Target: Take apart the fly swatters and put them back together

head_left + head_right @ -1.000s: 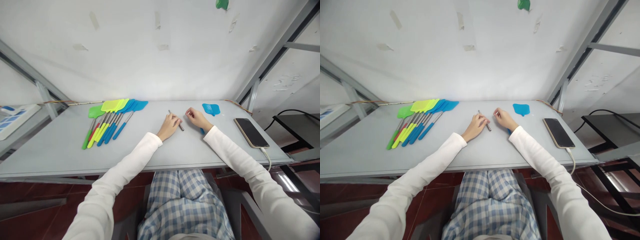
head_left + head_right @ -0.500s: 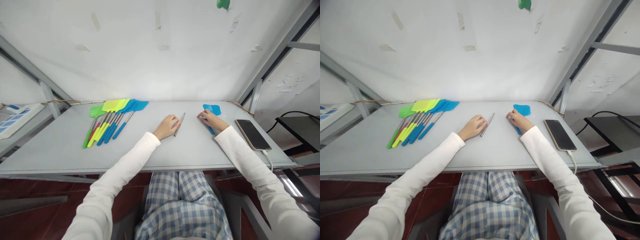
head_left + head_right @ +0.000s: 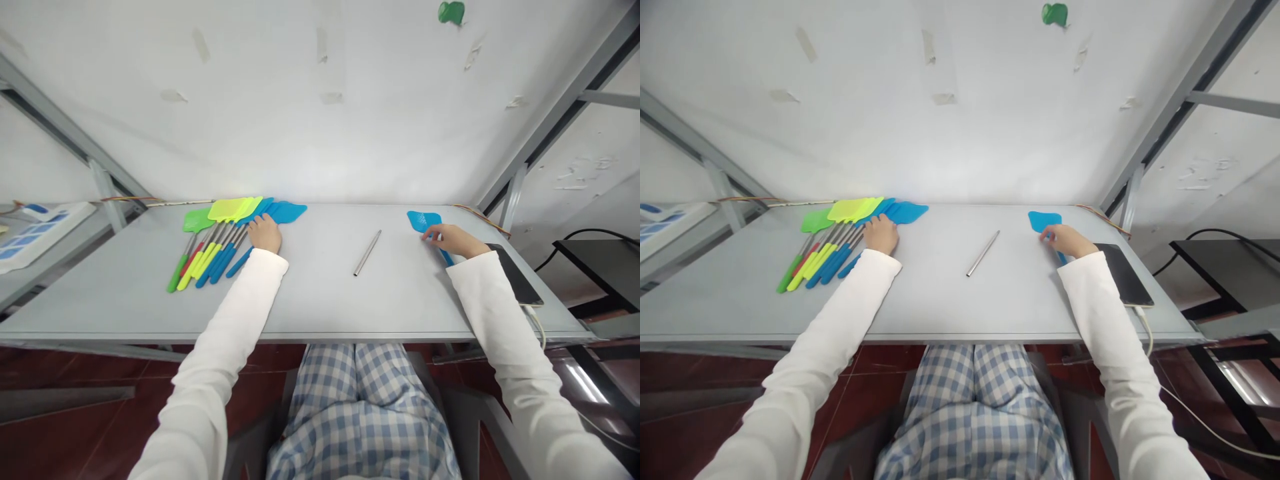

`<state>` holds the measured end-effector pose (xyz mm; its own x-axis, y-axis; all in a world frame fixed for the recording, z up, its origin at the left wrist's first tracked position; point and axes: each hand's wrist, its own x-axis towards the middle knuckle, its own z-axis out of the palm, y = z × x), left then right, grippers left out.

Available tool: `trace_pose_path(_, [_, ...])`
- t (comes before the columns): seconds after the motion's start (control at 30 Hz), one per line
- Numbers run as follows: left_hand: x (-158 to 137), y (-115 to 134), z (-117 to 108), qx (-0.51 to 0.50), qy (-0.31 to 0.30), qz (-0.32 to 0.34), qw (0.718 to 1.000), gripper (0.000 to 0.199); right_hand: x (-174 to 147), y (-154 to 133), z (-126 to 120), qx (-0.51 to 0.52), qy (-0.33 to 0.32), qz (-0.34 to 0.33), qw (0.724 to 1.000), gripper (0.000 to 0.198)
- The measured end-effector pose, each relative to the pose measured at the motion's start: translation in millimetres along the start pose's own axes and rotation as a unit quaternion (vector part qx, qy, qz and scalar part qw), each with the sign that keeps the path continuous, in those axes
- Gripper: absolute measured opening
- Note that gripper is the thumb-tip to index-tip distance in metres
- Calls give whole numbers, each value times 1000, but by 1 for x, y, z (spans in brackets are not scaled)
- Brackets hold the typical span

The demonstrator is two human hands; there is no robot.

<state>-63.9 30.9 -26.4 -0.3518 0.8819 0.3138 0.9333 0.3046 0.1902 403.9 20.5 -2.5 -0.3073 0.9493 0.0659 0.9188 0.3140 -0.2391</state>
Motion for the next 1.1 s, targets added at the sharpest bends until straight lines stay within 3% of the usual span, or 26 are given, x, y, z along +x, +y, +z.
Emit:
trace_pose_path(0.17, [-4, 15, -9, -34, -26, 47, 998, 31, 1, -2, -1, -51, 25, -2, 998, 25])
trace_pose_path(0.23, [-10, 29, -11, -77, -17, 88, 993, 30, 2, -18, 0, -55, 103, -24, 993, 22])
trace_pose_path(0.33, [-29, 57, -12, -131, -1, 205, 970, 27, 2, -58, 6, -27, 260, -91, 961, 32])
trace_pose_path(0.4, [-46, 76, -11, -148, 11, 284, 947, 26, 0, -88, 14, -21, 313, -127, 941, 38])
trace_pose_path(0.5, [-69, 97, -9, -170, 17, 382, 908, 28, 0, -126, 31, -49, 286, -186, 939, 41])
trace_pose_path(0.6, [-80, 105, -7, -196, 13, 426, 883, 29, 5, -147, 44, -71, 249, -225, 939, 42])
trace_pose_path(0.87, [-75, 103, -8, -238, 2, 441, 865, 28, 21, -147, 44, -84, 249, -233, 937, 31])
trace_pose_path(1.1, [-76, 106, 2, -165, -28, 440, 882, 27, 27, -150, 47, -85, 222, -271, 933, 35])
